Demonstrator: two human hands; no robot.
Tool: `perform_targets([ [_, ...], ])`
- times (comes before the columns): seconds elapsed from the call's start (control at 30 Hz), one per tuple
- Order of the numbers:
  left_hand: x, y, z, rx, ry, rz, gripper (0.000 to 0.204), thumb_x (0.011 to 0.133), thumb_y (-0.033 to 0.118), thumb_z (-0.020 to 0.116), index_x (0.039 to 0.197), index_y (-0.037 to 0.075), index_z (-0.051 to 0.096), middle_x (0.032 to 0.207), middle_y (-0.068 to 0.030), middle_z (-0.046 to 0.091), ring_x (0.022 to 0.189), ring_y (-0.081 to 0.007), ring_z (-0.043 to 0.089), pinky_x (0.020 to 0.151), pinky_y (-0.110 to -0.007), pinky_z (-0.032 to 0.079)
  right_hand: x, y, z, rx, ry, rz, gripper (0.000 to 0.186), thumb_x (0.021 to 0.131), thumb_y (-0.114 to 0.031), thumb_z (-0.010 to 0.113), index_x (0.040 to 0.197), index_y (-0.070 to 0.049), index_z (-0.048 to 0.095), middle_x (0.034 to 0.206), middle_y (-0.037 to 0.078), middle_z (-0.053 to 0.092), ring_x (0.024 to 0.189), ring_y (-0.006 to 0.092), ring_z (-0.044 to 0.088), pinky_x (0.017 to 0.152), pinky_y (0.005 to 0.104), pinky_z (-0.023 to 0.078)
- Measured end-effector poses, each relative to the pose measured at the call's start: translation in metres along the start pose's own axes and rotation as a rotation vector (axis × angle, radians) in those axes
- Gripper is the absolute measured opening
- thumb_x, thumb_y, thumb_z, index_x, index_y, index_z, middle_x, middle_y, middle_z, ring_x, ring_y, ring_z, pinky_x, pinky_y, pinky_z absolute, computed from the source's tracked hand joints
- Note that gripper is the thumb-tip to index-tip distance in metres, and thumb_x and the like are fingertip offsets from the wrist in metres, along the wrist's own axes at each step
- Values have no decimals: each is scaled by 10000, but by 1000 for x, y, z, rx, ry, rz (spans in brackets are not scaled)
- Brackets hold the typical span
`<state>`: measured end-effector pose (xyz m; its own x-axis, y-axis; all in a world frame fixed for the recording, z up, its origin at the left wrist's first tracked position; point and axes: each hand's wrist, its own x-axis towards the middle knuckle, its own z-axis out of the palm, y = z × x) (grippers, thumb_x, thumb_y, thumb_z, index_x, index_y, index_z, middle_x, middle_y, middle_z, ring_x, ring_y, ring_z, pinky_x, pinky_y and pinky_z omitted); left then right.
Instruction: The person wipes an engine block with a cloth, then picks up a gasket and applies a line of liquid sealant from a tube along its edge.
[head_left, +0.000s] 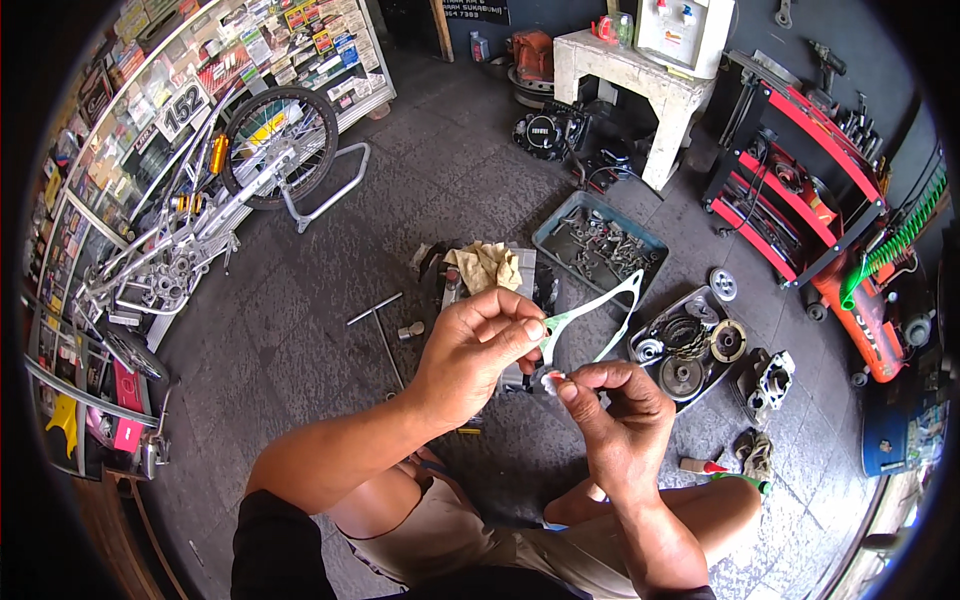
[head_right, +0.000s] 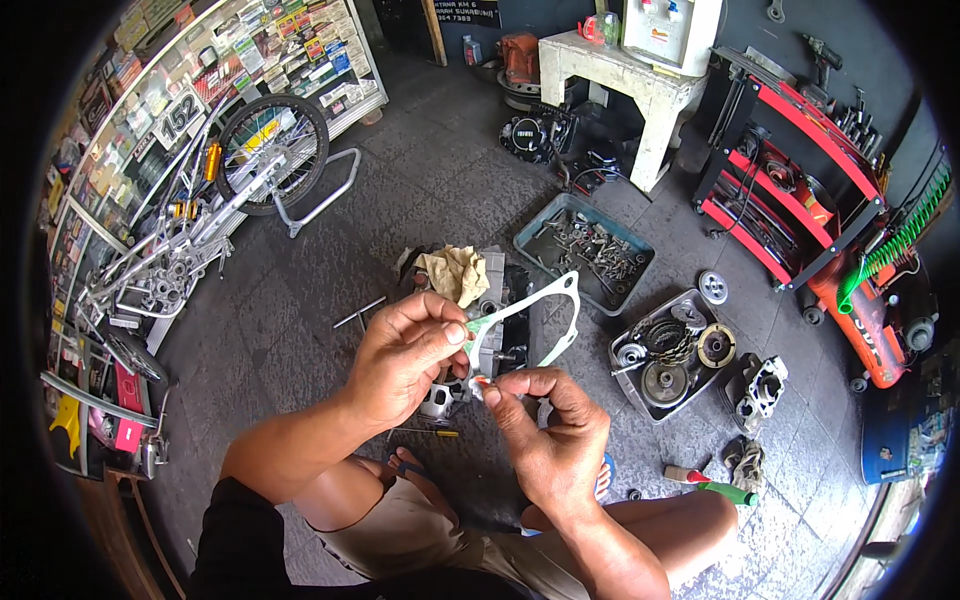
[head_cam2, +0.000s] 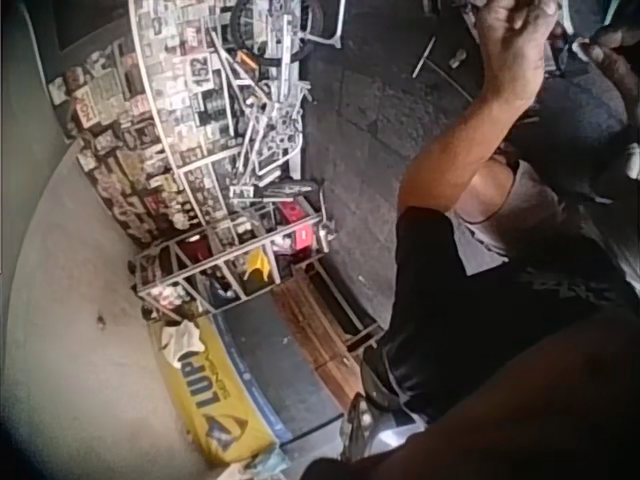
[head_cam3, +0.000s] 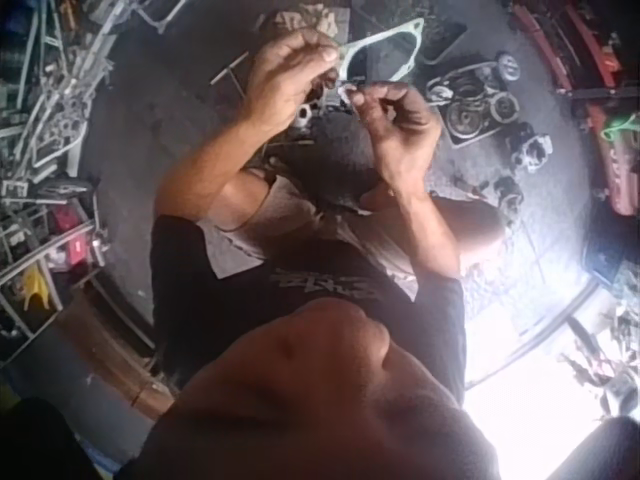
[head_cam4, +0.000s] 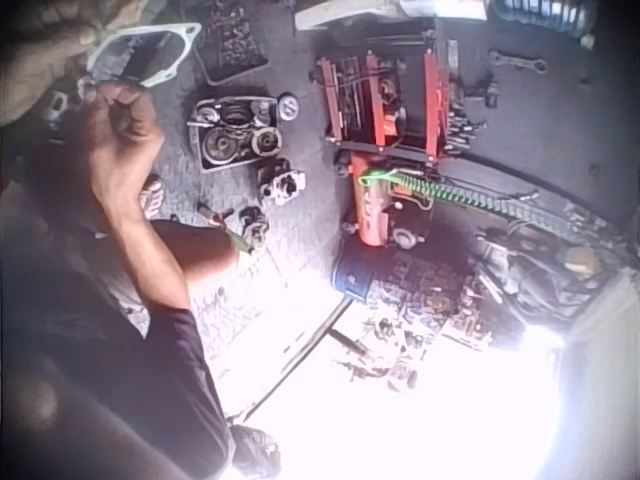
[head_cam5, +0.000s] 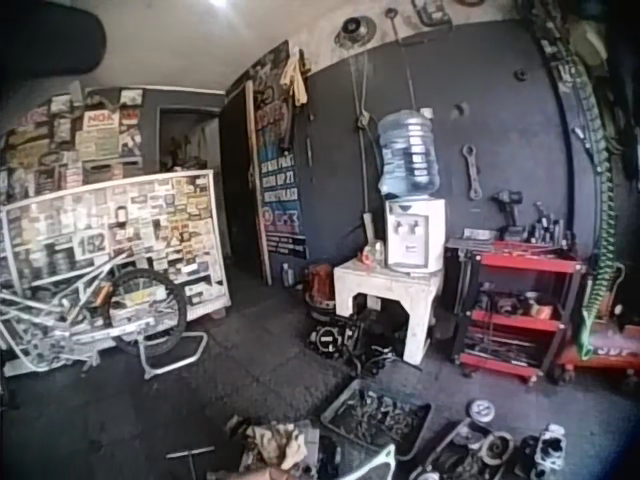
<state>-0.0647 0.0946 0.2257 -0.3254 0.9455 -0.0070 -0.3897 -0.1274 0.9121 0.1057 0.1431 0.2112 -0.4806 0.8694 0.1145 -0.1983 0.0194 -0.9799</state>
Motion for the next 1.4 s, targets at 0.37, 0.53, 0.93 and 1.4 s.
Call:
perform_targets([
  [0.37,-3,-2,-3,35,23,7,115,933,80,616,1015,-1,611,876,-20,633,760,-45,555,667,-202,443,6,-2,0,-125,-11,-29,73,830,12,723,869,15,661,855,58,687,800,89,611,739,232,485],
  [0.53,-3,0,-9,10,41,17,92,931,80,613,997,17,617,863,-26,625,746,-68,538,668,-225,429,-5,11,-12,-155,73,118,70,817,1,736,843,15,672,836,69,692,786,101,623,741,253,498],
  [0.93,-5,2,-2,-42,110,-2,122,936,114,616,997,9,611,828,-17,614,715,-71,526,653,-221,425,-3,19,1,72,84,99,102,824,9,738,894,17,665,860,61,693,803,83,608,742,225,486],
  [1.4,0,8,-8,-174,110,0,102,933,83,606,1002,8,603,869,-49,613,740,-119,551,684,-256,456,-14,69,-17,278,181,331,78,846,20,701,870,13,626,848,79,683,777,117,644,692,226,504],
])
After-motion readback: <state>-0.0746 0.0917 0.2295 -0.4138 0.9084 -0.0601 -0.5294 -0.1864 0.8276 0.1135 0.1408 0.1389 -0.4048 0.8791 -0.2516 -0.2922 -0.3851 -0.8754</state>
